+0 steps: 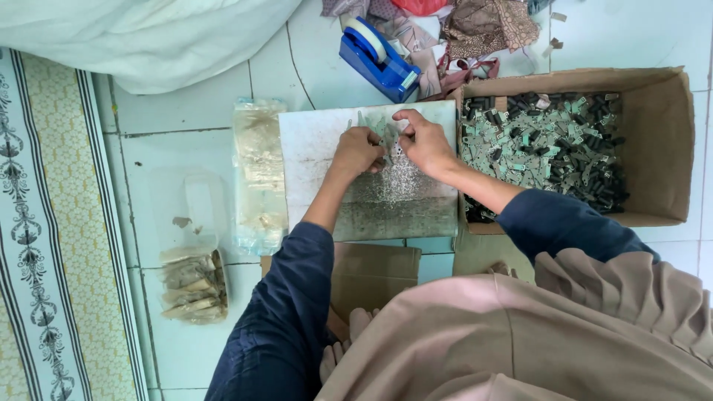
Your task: The person sorts various pieces of scrap metal from a cardboard box into small plastic bags, using their hands to pick through the items and organize them.
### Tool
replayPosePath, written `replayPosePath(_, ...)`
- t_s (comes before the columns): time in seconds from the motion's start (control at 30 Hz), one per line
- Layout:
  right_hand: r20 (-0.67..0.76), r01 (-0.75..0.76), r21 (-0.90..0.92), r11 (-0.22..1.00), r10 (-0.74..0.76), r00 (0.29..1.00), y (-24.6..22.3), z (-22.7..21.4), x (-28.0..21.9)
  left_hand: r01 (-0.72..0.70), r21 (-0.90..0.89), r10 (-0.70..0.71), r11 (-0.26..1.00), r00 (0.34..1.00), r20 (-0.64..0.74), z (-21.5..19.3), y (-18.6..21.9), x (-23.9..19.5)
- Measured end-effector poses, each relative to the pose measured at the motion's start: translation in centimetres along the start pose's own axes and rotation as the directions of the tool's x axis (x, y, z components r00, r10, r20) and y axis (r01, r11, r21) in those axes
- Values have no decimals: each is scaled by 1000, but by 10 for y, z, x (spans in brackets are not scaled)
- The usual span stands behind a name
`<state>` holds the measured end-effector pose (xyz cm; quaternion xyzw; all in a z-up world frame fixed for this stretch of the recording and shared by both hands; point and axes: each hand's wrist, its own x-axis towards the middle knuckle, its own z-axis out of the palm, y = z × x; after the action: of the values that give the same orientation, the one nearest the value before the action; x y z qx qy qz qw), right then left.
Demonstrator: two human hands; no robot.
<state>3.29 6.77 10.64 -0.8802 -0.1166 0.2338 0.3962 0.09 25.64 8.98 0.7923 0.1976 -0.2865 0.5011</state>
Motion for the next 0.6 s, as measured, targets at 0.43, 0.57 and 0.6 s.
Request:
replayPosePath(0.43, -65, 113, 19, 993, -112, 992, 5, -16, -14, -155, 275, 174, 949, 984, -44, 9, 10, -5)
replayPosePath(0.57, -170, 112, 20, 993, -107, 980, 29, -42, -24, -97, 559, 210, 824, 967, -143, 30, 34, -5)
replayPosePath(0.6, -216, 107, 61, 992, -92, 972, 35, -52, -28, -82, 628, 252, 774, 949, -187, 39, 39, -4)
